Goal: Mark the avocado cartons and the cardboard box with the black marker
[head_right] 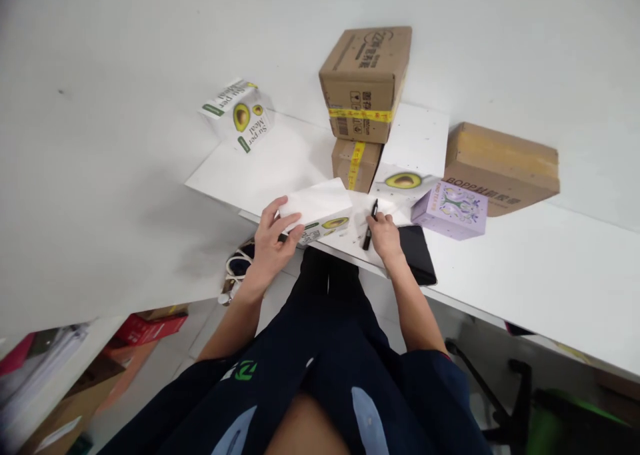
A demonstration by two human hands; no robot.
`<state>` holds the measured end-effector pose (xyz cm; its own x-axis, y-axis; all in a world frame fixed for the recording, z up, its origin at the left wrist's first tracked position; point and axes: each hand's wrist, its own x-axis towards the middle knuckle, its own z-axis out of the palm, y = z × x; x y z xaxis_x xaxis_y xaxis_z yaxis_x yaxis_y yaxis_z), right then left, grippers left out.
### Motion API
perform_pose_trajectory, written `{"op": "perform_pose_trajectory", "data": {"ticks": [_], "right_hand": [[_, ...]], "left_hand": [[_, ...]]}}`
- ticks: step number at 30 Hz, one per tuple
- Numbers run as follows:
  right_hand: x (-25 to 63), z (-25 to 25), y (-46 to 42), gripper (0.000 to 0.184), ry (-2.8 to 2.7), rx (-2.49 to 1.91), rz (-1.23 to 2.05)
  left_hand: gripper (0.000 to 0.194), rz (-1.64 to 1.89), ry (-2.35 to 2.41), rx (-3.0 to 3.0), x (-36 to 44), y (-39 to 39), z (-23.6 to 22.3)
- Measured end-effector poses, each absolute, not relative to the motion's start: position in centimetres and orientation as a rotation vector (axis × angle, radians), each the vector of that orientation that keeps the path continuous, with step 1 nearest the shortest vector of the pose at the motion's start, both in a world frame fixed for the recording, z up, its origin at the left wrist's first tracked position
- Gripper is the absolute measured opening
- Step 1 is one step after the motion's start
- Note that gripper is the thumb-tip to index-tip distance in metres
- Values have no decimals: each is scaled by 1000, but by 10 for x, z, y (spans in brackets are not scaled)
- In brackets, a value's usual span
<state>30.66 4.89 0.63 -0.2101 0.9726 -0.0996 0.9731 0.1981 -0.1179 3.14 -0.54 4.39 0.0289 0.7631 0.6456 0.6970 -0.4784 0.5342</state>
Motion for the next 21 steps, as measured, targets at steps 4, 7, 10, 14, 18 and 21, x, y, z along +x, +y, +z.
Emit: {"op": "perform_pose_trajectory", "data": {"ticks": [4,7,10,14,18,21], "right_hand": [[318,8,47,29,2603,2195,-274],[314,22,41,24,2744,2862,-344],[290,52,37,34,3093,3066,-923],[246,101,38,34,3237,2122,-1970],[215,120,43,24,3193,1907,-1827],[203,110,47,24,3265,1955,-1747]], "left_hand": [[24,1446,1584,2213,35,-7,41],[27,1428,1582,2189,38,-7,40],[28,1439,1597,2170,41,-8,39],[27,1481,1600,2148,44,-7,38],[28,1543,1538,2169,43,-6,37],[32,1504,1501,2173,39,-4,38]]}}
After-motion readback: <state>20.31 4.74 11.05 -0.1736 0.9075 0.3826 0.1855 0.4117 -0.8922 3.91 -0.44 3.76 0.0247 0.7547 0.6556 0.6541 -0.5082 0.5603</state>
